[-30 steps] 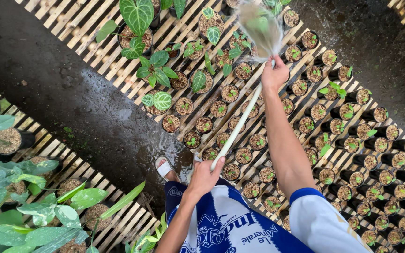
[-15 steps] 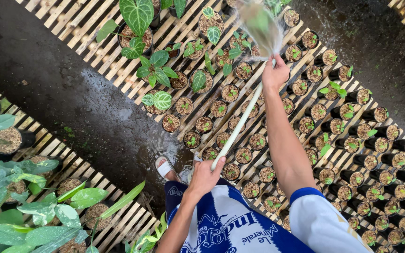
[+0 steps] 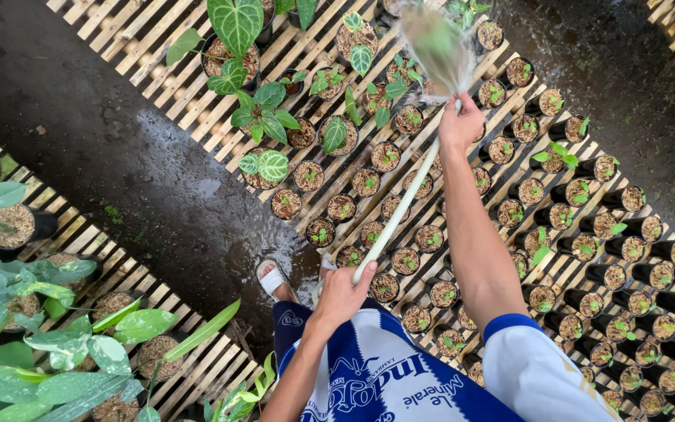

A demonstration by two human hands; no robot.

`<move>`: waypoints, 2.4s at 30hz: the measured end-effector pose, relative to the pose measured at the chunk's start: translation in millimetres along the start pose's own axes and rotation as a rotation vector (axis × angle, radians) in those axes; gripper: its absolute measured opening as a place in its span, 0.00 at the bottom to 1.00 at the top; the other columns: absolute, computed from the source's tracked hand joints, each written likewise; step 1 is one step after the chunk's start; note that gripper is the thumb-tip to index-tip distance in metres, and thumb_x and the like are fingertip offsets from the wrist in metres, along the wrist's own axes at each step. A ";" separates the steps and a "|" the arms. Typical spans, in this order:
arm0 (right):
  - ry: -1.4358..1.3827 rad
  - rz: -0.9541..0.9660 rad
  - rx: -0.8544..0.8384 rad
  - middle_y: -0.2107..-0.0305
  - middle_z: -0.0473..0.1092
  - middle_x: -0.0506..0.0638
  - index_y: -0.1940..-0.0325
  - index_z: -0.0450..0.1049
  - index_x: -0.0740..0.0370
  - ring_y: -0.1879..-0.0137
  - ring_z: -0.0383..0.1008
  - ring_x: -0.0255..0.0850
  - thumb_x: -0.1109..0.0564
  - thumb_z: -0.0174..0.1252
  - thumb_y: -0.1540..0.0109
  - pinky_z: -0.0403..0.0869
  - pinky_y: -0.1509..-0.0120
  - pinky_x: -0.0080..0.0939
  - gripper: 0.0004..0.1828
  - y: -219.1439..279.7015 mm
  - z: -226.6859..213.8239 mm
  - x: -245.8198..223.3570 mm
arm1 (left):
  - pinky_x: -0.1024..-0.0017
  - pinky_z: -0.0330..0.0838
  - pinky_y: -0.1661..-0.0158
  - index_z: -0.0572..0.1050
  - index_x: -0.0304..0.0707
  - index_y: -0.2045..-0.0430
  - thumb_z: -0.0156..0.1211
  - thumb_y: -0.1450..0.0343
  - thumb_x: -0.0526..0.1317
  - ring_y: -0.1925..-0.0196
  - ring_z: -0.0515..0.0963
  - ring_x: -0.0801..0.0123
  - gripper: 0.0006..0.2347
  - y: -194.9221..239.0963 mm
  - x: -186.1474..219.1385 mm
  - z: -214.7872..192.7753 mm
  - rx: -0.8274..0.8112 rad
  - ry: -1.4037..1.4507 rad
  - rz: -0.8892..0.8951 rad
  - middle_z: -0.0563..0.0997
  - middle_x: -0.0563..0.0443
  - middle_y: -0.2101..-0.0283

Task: The person waters numerous small potted seedlings arranged on wooden slatted racks using a hose with a spray nozzle. They systematically move the nozzle across rows of plants, ensuring even coverage, then reposition the hose to continue watering additional sections.

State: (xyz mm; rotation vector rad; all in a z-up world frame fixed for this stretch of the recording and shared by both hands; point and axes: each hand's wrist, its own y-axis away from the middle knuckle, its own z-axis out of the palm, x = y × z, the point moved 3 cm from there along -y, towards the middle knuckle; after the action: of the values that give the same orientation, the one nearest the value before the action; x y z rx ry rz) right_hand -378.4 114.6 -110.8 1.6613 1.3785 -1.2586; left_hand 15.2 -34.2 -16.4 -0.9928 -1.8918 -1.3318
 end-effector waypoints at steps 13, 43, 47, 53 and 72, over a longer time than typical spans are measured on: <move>0.027 0.015 0.051 0.65 0.80 0.49 0.44 0.78 0.69 0.63 0.75 0.30 0.63 0.60 0.36 0.72 0.59 0.31 0.16 0.1 -10.8 -11.4 | 0.57 0.67 0.77 0.75 0.25 0.86 0.54 0.26 0.56 0.86 0.70 0.58 0.27 -5.7 2.6 -0.3 -0.015 0.013 0.009 0.72 0.40 0.88; 0.224 0.199 -0.339 0.66 0.79 0.55 0.39 0.76 0.62 0.69 0.71 0.36 0.61 0.59 0.37 0.69 0.65 0.38 0.21 53.6 84.6 -44.5 | 0.57 0.67 0.76 0.75 0.28 0.84 0.52 0.25 0.56 0.85 0.69 0.57 0.26 18.7 -18.4 -18.3 0.072 0.110 -0.057 0.70 0.41 0.88; 0.161 0.107 -0.318 0.65 0.79 0.55 0.41 0.77 0.66 0.66 0.74 0.34 0.62 0.59 0.36 0.72 0.61 0.36 0.19 50.2 84.6 -40.8 | 0.58 0.66 0.76 0.75 0.28 0.84 0.53 0.25 0.55 0.85 0.70 0.58 0.25 17.0 -16.8 -19.3 0.092 0.111 -0.040 0.70 0.41 0.88; 0.052 -0.043 -0.252 0.56 0.80 0.55 0.42 0.76 0.70 0.56 0.80 0.33 0.64 0.61 0.37 0.77 0.51 0.33 0.18 25.0 72.4 -23.5 | 0.56 0.66 0.76 0.74 0.27 0.85 0.54 0.25 0.55 0.85 0.69 0.56 0.26 7.3 -11.9 -14.3 0.060 0.106 -0.066 0.69 0.39 0.88; 0.207 0.127 -0.198 0.55 0.80 0.57 0.43 0.77 0.65 0.54 0.81 0.37 0.61 0.62 0.39 0.76 0.47 0.37 0.19 32.7 70.5 -16.0 | 0.55 0.67 0.74 0.74 0.27 0.87 0.53 0.25 0.56 0.85 0.71 0.51 0.27 7.3 -14.6 -10.9 0.074 0.051 -0.026 0.71 0.38 0.88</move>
State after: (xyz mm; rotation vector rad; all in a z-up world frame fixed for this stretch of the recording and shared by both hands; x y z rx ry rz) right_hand -366.0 37.3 -123.4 1.7466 1.4416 -0.8687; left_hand 29.7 -46.3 -21.5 -0.8925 -1.9076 -1.2798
